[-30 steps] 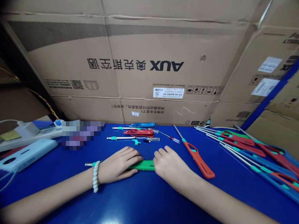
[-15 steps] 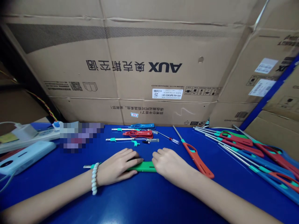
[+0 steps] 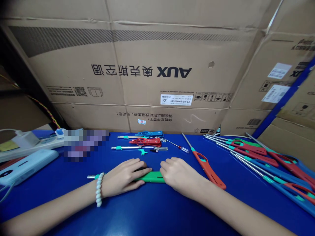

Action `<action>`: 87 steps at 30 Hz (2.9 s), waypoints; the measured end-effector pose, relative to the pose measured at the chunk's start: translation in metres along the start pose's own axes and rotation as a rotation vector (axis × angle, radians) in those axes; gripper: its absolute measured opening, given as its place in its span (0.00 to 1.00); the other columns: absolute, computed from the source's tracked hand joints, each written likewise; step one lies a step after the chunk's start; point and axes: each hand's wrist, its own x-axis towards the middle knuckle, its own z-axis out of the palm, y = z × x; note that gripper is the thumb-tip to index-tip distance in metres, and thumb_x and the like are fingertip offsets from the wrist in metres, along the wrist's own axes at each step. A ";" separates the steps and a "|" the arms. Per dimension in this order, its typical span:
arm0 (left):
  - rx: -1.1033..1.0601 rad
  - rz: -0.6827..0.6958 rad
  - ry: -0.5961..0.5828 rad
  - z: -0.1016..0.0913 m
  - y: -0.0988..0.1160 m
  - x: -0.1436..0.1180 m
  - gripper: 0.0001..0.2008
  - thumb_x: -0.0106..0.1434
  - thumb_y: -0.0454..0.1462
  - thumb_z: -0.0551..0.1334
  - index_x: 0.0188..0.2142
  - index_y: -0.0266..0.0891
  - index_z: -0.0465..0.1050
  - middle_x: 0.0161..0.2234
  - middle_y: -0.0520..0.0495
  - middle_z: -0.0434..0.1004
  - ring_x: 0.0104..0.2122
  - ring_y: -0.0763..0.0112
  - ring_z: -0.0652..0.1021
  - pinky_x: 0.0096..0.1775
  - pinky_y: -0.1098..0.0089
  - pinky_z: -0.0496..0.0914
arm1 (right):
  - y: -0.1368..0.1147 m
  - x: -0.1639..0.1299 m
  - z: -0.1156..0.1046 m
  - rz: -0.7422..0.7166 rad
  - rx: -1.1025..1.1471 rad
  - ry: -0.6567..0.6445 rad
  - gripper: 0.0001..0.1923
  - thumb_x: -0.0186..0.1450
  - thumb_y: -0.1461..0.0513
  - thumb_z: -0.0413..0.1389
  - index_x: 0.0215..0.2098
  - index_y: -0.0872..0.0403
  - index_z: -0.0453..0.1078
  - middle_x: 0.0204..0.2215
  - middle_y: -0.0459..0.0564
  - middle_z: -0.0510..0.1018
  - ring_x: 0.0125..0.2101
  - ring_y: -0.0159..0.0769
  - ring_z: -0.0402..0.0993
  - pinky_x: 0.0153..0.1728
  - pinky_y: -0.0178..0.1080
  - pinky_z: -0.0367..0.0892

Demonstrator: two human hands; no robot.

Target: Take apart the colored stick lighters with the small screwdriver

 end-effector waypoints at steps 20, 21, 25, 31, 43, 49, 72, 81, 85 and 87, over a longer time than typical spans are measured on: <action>0.014 -0.005 -0.002 -0.001 0.000 0.000 0.18 0.67 0.40 0.55 0.55 0.38 0.63 0.43 0.43 0.69 0.38 0.63 0.71 0.41 0.64 0.67 | 0.027 0.002 0.032 0.293 0.015 0.045 0.09 0.64 0.70 0.48 0.30 0.57 0.68 0.31 0.51 0.74 0.31 0.37 0.70 0.33 0.37 0.61; 0.018 -0.002 0.003 -0.001 0.000 0.000 0.18 0.67 0.41 0.55 0.55 0.38 0.63 0.42 0.43 0.69 0.38 0.63 0.71 0.41 0.64 0.67 | 0.027 0.002 0.032 0.295 0.023 0.040 0.09 0.64 0.70 0.48 0.30 0.57 0.68 0.31 0.51 0.74 0.31 0.37 0.70 0.34 0.37 0.61; 0.028 0.005 0.017 -0.001 0.000 0.000 0.18 0.67 0.41 0.55 0.55 0.38 0.63 0.43 0.44 0.69 0.38 0.63 0.71 0.41 0.65 0.67 | 0.028 0.001 0.023 0.319 0.074 0.021 0.07 0.64 0.69 0.49 0.31 0.57 0.69 0.32 0.52 0.74 0.33 0.38 0.71 0.36 0.38 0.63; 0.053 -0.012 0.093 -0.003 0.002 -0.001 0.18 0.66 0.43 0.56 0.53 0.39 0.63 0.42 0.44 0.69 0.38 0.63 0.71 0.39 0.65 0.66 | 0.009 0.003 -0.001 0.395 0.470 0.114 0.07 0.68 0.60 0.50 0.37 0.54 0.68 0.34 0.49 0.75 0.34 0.35 0.72 0.36 0.36 0.66; -0.046 -0.173 0.222 -0.003 -0.003 -0.003 0.13 0.71 0.40 0.48 0.38 0.37 0.68 0.34 0.46 0.71 0.35 0.64 0.69 0.37 0.66 0.63 | -0.021 0.010 0.037 0.262 0.241 0.252 0.07 0.66 0.65 0.49 0.42 0.57 0.65 0.35 0.54 0.73 0.37 0.42 0.70 0.40 0.45 0.67; -0.141 -0.106 0.208 -0.005 -0.003 -0.002 0.08 0.68 0.36 0.50 0.35 0.38 0.66 0.31 0.47 0.70 0.33 0.66 0.67 0.37 0.67 0.62 | -0.021 0.010 0.033 0.241 0.247 0.250 0.14 0.66 0.64 0.48 0.49 0.58 0.64 0.39 0.56 0.72 0.41 0.44 0.69 0.41 0.47 0.68; -0.486 -0.082 0.078 -0.002 -0.009 -0.001 0.07 0.69 0.39 0.50 0.35 0.38 0.60 0.34 0.47 0.65 0.36 0.65 0.63 0.41 0.65 0.61 | -0.021 0.010 0.034 0.229 0.288 0.193 0.12 0.68 0.60 0.49 0.45 0.58 0.66 0.38 0.55 0.71 0.39 0.43 0.68 0.43 0.47 0.67; -0.533 -0.081 0.076 0.000 -0.012 -0.001 0.08 0.68 0.39 0.54 0.33 0.39 0.59 0.32 0.48 0.65 0.35 0.65 0.63 0.41 0.66 0.61 | -0.021 0.010 0.036 0.223 0.272 0.191 0.12 0.67 0.59 0.50 0.46 0.57 0.66 0.38 0.56 0.71 0.40 0.44 0.69 0.43 0.49 0.67; -0.525 -0.088 0.075 -0.001 -0.011 0.000 0.08 0.67 0.38 0.56 0.33 0.39 0.59 0.32 0.49 0.64 0.35 0.66 0.63 0.41 0.66 0.61 | -0.021 0.010 0.036 0.229 0.279 0.173 0.13 0.67 0.59 0.50 0.47 0.58 0.66 0.39 0.56 0.71 0.40 0.45 0.69 0.44 0.50 0.67; -0.499 -0.097 0.082 -0.002 -0.010 0.000 0.08 0.65 0.38 0.58 0.32 0.39 0.58 0.31 0.50 0.63 0.34 0.66 0.63 0.41 0.66 0.61 | -0.021 0.010 0.036 0.229 0.284 0.177 0.15 0.67 0.59 0.50 0.49 0.59 0.65 0.40 0.57 0.71 0.42 0.46 0.69 0.45 0.50 0.67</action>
